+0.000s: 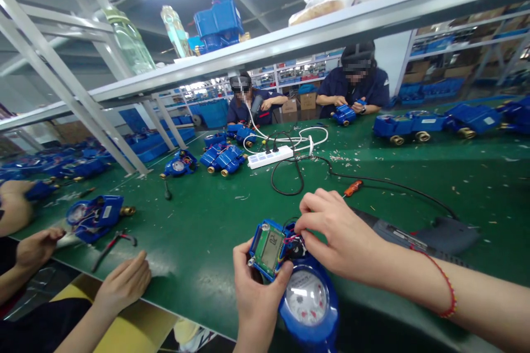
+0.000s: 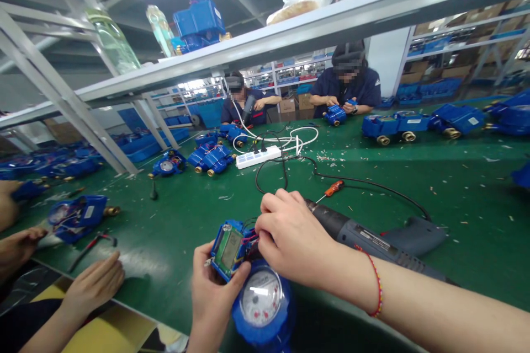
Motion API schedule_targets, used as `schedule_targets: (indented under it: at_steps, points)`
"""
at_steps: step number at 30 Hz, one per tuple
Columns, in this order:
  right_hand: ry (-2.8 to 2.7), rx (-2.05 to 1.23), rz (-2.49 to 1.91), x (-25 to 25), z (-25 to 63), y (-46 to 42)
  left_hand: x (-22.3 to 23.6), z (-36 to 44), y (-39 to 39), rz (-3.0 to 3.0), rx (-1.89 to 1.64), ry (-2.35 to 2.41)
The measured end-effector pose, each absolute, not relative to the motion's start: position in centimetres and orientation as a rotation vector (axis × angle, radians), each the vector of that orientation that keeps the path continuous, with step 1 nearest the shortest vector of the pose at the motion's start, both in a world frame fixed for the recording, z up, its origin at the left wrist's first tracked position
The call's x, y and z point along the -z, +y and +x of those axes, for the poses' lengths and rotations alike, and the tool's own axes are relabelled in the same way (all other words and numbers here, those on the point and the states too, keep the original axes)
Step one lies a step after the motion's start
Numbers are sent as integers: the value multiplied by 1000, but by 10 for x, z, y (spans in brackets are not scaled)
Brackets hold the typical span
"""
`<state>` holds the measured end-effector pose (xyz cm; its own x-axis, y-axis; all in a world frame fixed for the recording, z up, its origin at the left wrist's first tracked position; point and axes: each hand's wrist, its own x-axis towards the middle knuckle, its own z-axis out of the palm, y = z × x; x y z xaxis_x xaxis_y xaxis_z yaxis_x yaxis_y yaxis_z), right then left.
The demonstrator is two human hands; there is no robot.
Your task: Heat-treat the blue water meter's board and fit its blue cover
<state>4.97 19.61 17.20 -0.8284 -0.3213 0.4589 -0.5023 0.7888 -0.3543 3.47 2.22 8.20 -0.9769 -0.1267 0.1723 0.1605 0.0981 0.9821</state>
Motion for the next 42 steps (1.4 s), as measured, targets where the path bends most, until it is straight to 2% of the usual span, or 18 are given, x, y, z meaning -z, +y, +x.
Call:
schedule_targets:
  at_steps: [7,20,28,31,35,38,42]
  points:
    - [-2652,-960,689,-163,45,185,-84,43,28,29,2189,-1937]
    - [-2437,-1022,784,-163,49,196,-82,40,22,46,2054,-2038]
    - [-2351,-1518,773,-174,49,191,-83,39,23,-47,1856,-2209]
    - [-2408,-1600,725,-175,37,194,-85,34,10,-267,1940,-2274]
    - [-2458,-1599,750,-177,28,196,-97,14,-17,-727,2102,-2457]
    - [-2472,-1553,815,-182,29,195,-109,-3,-26,-992,1963,-2548]
    - [-2604,-1266,815,-193,32,195,-117,-8,-24,-1054,1858,-2500]
